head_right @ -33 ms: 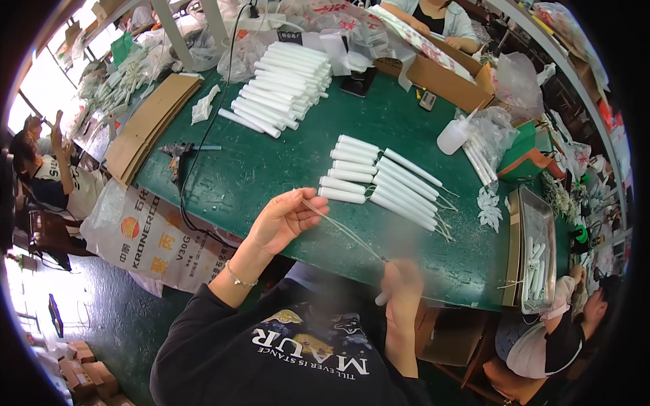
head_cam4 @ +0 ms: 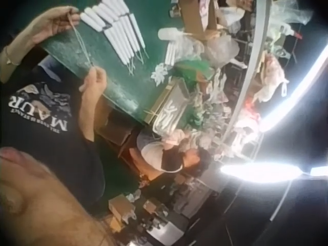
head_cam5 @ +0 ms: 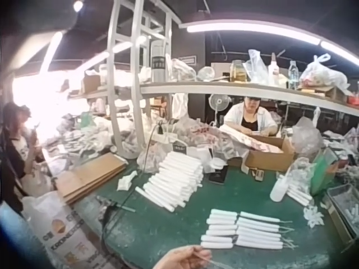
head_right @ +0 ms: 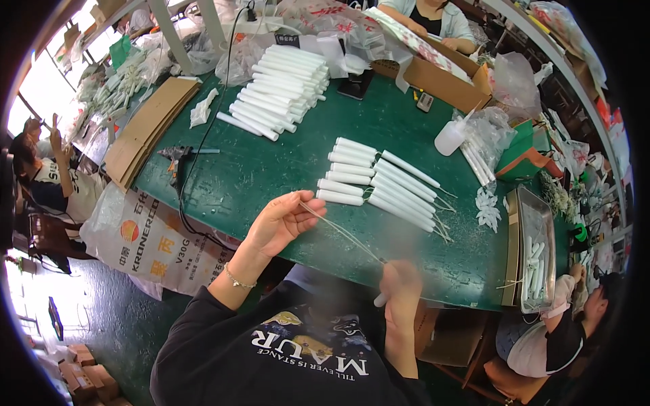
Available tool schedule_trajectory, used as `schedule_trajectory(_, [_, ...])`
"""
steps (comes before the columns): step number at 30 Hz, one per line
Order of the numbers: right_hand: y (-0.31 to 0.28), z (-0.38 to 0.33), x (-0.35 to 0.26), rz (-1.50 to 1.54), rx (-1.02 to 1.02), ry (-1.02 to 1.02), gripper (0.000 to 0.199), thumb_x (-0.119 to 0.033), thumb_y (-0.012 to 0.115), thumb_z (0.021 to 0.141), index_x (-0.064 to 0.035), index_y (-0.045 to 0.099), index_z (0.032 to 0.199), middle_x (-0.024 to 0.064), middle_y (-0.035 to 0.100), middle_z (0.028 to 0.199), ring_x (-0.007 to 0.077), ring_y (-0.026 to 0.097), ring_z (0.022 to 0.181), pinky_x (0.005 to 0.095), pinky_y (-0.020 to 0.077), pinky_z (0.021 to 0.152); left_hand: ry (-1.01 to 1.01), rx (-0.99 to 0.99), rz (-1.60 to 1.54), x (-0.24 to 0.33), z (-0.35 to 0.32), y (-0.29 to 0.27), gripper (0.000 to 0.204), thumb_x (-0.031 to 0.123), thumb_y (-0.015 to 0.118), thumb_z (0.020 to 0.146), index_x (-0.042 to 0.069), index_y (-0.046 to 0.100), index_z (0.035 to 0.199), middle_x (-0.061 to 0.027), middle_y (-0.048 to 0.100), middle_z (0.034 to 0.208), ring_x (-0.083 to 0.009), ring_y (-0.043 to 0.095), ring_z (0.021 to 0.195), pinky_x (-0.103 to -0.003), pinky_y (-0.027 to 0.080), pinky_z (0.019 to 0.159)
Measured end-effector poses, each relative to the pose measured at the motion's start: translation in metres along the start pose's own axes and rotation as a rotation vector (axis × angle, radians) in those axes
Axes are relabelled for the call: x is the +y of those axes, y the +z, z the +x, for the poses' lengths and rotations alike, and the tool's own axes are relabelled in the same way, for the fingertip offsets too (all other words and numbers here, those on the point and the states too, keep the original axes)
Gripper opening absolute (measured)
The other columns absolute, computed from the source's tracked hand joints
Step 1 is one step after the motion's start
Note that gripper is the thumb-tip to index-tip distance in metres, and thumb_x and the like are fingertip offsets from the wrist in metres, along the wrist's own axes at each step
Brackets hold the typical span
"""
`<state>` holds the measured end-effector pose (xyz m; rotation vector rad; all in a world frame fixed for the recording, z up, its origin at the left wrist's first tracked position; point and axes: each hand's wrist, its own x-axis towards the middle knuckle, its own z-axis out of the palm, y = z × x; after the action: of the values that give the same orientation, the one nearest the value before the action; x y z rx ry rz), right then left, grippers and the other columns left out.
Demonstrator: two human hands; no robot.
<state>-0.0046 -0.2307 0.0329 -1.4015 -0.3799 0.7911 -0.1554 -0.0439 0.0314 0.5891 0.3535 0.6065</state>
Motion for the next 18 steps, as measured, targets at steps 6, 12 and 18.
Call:
schedule_trajectory(6, [-0.008,0.005,0.009,0.133,-0.139,0.021,0.009,-0.010,0.052,0.081,-0.0032,0.049,0.075,-0.0020,0.038,0.052,0.0047,0.032,0.042,0.0188,0.0266,0.040,0.037,-0.055,0.034,-0.001,0.001,-0.007,0.023,0.020,0.049,0.086,0.003,0.054,0.100,-0.0127,0.058,0.100,-0.0223,0.056,0.095,-0.030,0.046,0.078])
schedule_trajectory(12, [-0.005,0.008,0.004,0.202,-0.068,0.114,0.010,-0.005,0.052,0.076,-0.0028,0.049,0.067,-0.0003,0.038,0.051,0.0072,0.032,0.043,0.0216,0.0256,0.041,0.101,-0.049,0.233,0.001,0.006,-0.008,0.021,0.021,0.052,0.084,0.003,0.057,0.094,-0.0108,0.059,0.095,-0.0175,0.057,0.085,-0.027,0.047,0.073])
schedule_trajectory(18, [-0.006,0.007,0.013,0.084,-0.125,0.043,0.009,-0.009,0.053,0.080,-0.0021,0.051,0.076,-0.0022,0.040,0.052,0.0041,0.033,0.042,0.0189,0.0274,0.040,0.137,0.008,0.150,-0.003,0.011,-0.017,0.022,0.018,0.052,0.084,0.001,0.057,0.098,-0.0066,0.059,0.091,-0.0124,0.056,0.080,-0.023,0.045,0.070])
